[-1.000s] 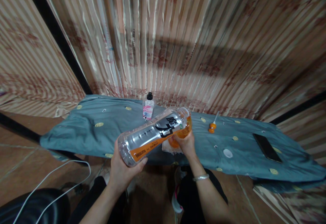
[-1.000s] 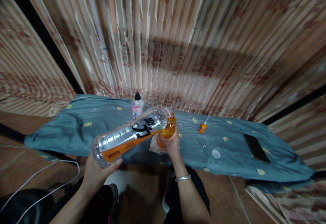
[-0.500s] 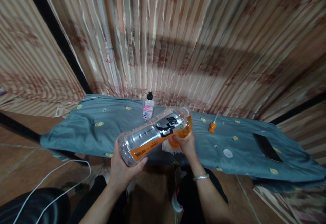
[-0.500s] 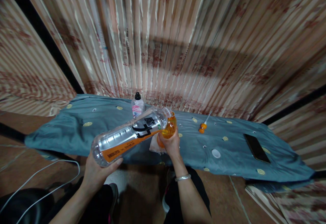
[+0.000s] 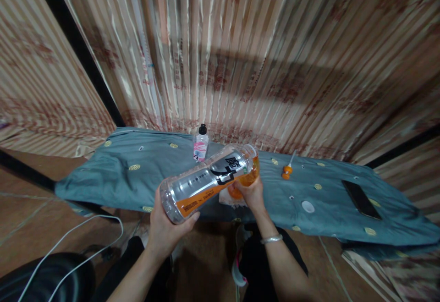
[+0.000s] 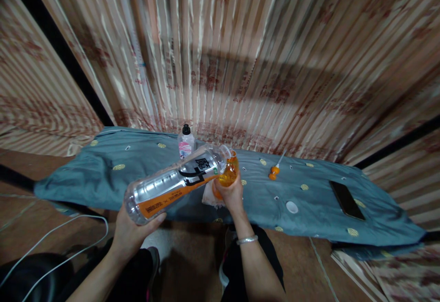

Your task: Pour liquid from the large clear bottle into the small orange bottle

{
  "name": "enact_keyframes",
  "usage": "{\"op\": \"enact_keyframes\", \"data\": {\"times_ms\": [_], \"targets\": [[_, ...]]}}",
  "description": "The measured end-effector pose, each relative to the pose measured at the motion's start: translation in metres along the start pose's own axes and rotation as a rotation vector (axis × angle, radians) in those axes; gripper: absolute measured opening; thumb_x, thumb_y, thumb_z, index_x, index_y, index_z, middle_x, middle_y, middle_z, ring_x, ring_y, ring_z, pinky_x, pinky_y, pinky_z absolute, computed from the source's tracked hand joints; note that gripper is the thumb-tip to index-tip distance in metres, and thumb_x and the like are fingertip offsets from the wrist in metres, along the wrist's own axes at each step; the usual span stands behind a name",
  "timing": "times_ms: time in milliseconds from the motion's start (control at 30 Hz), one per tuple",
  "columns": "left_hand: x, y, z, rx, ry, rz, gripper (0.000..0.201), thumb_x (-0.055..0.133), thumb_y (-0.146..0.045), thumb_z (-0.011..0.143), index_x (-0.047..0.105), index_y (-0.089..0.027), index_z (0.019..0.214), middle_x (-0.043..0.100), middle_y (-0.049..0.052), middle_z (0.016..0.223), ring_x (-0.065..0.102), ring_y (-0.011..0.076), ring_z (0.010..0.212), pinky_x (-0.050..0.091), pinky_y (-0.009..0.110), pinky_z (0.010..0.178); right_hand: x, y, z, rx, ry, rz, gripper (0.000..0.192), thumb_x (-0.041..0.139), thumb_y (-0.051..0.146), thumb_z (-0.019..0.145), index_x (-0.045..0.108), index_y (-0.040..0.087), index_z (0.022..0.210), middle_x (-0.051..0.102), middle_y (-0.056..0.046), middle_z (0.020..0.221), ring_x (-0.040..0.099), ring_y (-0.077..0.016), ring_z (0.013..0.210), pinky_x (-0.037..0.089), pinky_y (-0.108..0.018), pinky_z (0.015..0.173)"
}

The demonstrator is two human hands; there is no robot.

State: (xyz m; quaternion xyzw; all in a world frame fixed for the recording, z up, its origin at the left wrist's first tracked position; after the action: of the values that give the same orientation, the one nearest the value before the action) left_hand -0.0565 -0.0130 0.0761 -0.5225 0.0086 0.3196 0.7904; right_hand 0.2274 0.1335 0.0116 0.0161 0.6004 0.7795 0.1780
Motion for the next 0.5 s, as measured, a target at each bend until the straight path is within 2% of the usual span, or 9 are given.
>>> {"op": "enact_keyframes", "data": {"times_ms": [233,500], "targets": [[0.0009,0.0003,0.0007,-0.007,0.0,-0.049,0.082,0.08,-0.044,0.074,0.042,-0.013,0.14,0.065,0.019,0.131,0.069,0.0328,0.118,0.056,0.047,0.098,-0.0011,-0.0011,0.0004,0.013,-0.028,-0.008,0.06,0.085,0.042,0.057,0.06,0.02,0.108,0.078,-0.009,0.099,0.075,-0.0269,0.086,0.06,-0.037,0.078],[0.0017,0.0053,-0.0003,-0.028,0.021,-0.046,0.089,0.08,-0.046,0.074,0.039,-0.012,0.145,0.06,0.021,0.138,0.064,0.0334,0.126,0.052,0.047,0.105,-0.0009,-0.0023,0.0012,-0.007,0.014,-0.014,0.061,0.084,0.042,0.06,0.059,0.02,0.112,0.078,-0.01,0.103,0.075,-0.0274,0.089,0.06,-0.037,0.08]]}}
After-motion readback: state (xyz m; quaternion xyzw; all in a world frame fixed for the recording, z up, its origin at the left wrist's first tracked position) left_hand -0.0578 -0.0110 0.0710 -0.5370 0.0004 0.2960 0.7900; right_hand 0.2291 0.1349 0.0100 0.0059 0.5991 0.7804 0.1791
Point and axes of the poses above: each hand's wrist, its own z-axis towards the middle knuckle, its own x-axis out of the palm, y = z × x, the point moved 8 cm from there along z, towards the middle knuckle
